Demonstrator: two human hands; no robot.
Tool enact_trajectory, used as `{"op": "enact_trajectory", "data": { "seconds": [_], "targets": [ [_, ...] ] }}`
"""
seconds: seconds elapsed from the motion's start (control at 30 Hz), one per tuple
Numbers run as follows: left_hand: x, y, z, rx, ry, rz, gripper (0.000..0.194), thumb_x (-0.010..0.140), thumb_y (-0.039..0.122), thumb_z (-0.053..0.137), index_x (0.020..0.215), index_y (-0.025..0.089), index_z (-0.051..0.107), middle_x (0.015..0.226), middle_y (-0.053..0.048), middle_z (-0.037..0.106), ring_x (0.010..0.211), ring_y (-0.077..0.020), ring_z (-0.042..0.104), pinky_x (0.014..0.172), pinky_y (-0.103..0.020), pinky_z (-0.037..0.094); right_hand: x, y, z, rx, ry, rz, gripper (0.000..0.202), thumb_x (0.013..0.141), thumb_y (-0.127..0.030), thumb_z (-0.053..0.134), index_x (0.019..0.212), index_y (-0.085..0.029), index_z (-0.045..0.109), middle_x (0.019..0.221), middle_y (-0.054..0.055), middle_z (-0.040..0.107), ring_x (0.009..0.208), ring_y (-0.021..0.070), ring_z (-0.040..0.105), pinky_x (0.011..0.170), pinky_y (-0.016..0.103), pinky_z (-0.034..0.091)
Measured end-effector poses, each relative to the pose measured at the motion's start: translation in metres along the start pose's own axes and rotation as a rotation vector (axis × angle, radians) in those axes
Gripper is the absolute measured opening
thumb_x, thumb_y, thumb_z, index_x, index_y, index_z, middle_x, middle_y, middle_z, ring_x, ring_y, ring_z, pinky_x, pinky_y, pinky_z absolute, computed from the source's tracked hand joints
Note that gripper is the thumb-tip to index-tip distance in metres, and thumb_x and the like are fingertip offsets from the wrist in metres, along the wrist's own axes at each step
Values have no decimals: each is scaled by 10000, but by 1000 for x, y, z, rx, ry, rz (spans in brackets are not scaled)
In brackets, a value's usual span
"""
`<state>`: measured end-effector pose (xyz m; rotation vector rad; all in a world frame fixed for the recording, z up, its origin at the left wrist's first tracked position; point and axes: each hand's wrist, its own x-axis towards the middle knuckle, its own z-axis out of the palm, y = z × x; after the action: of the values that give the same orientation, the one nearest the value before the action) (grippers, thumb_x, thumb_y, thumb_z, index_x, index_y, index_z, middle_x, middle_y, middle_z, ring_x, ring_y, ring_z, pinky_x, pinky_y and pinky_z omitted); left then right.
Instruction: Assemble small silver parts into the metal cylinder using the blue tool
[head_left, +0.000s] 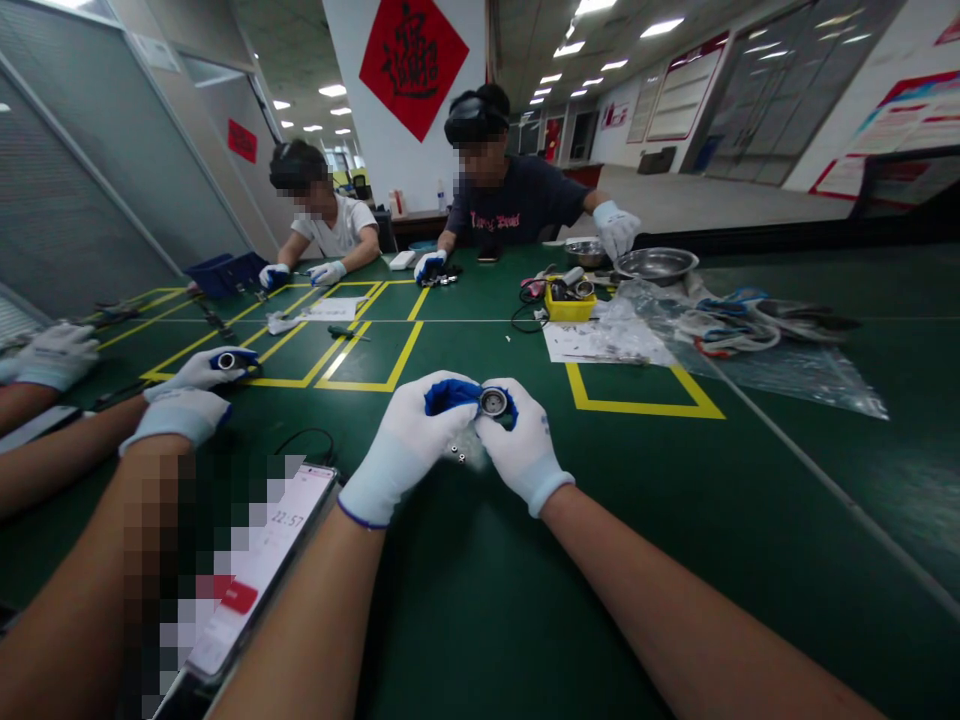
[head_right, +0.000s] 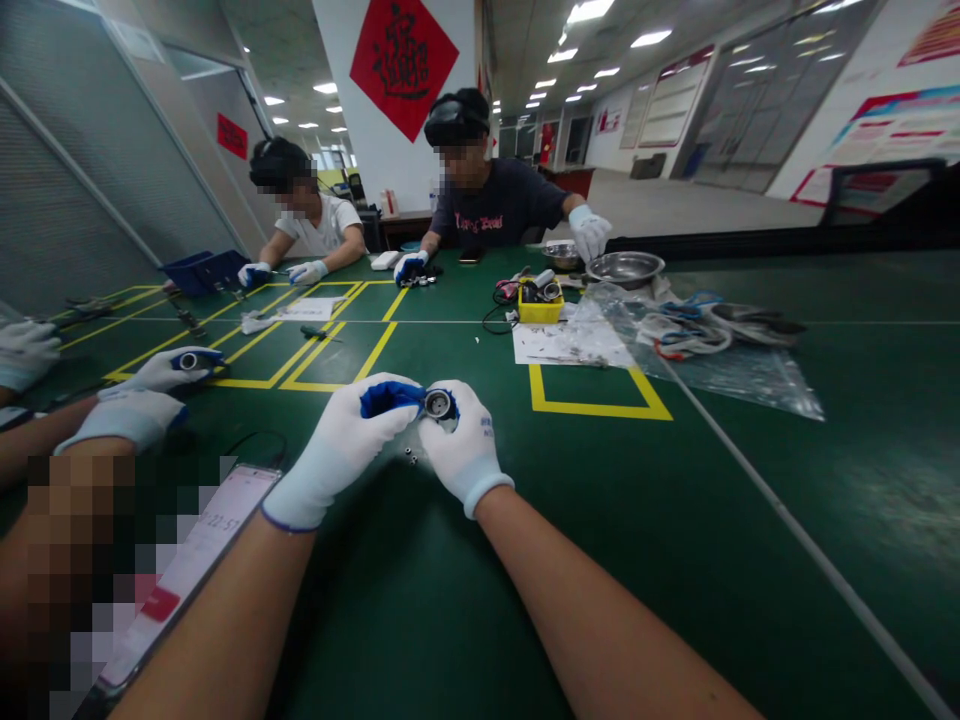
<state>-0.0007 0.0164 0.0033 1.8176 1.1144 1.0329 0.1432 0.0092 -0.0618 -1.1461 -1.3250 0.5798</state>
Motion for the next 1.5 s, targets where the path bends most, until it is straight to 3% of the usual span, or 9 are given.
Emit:
{"op": "enact_trajectory", "data": {
  "seconds": [0.2, 0.37, 0.57, 0.7, 0.87, 1.1, 1.3, 1.5],
  "targets": [
    [0, 2, 4, 192, 34, 14, 88, 776, 196, 738, 861, 203, 762, 998, -53, 725, 955, -232, 709, 926, -380, 573, -1, -2, 0, -12, -12, -16, 215, 764, -274, 625, 962, -200, 665, 961, 71, 720, 909, 248, 686, 862, 406, 558],
    [0, 1, 9, 223, 109, 67, 68, 795, 212, 720, 856, 196, 745, 950, -42, 715, 903, -219, 696, 872, -365, 561, -1, -3, 0, -21, -19, -27, 228, 773, -279, 628, 982, -205, 678, 998, 78, 729, 943, 255, 692, 883, 424, 561],
    [2, 0, 9, -92, 171, 27, 83, 792, 228, 677, 840, 168, 707, 814, -30, 710, 798, -190, 664, 811, -347, 549, 0, -1, 1, 1, -21, -30, 223, 777, -287, 641, 980, -206, 687, 973, 78, 735, 927, 264, 698, 874, 438, 568],
    [5, -5, 7, -421, 181, -73, 175, 710, 262, 751, 832, 158, 681, 756, -13, 690, 668, -148, 616, 681, -301, 534, 1, 2, 1, -4, 13, -8, 241, 779, -308, 635, 985, -194, 689, 976, 89, 741, 928, 268, 703, 888, 437, 573],
    [8, -9, 7, -620, 178, -129, 272, 639, 269, 809, 841, 155, 667, 758, -9, 692, 643, -128, 613, 648, -278, 524, 1, 3, 0, -26, 12, 8, 231, 787, -295, 642, 995, -208, 693, 997, 83, 749, 950, 268, 703, 910, 442, 572],
    [7, -9, 9, -747, 135, -121, 297, 597, 221, 836, 844, 166, 679, 727, 17, 669, 661, -126, 621, 681, -277, 537, 1, 2, 0, -4, -6, 32, 230, 776, -280, 651, 990, -205, 691, 998, 89, 752, 963, 277, 712, 915, 453, 578],
    [6, -8, 10, -715, 123, -144, 294, 593, 220, 847, 844, 162, 705, 747, 5, 693, 679, -135, 641, 716, -291, 548, 1, 1, 1, 21, -9, 44, 216, 781, -306, 647, 974, -216, 688, 989, 87, 753, 957, 281, 717, 910, 466, 580],
    [13, -24, 7, -568, 301, -150, 256, 628, 278, 816, 826, 148, 717, 726, -17, 693, 691, -158, 645, 680, -298, 534, 2, 6, 3, -4, 20, 33, 256, 747, -308, 653, 977, -207, 701, 975, 90, 764, 943, 283, 719, 914, 460, 581]
  ]
}}
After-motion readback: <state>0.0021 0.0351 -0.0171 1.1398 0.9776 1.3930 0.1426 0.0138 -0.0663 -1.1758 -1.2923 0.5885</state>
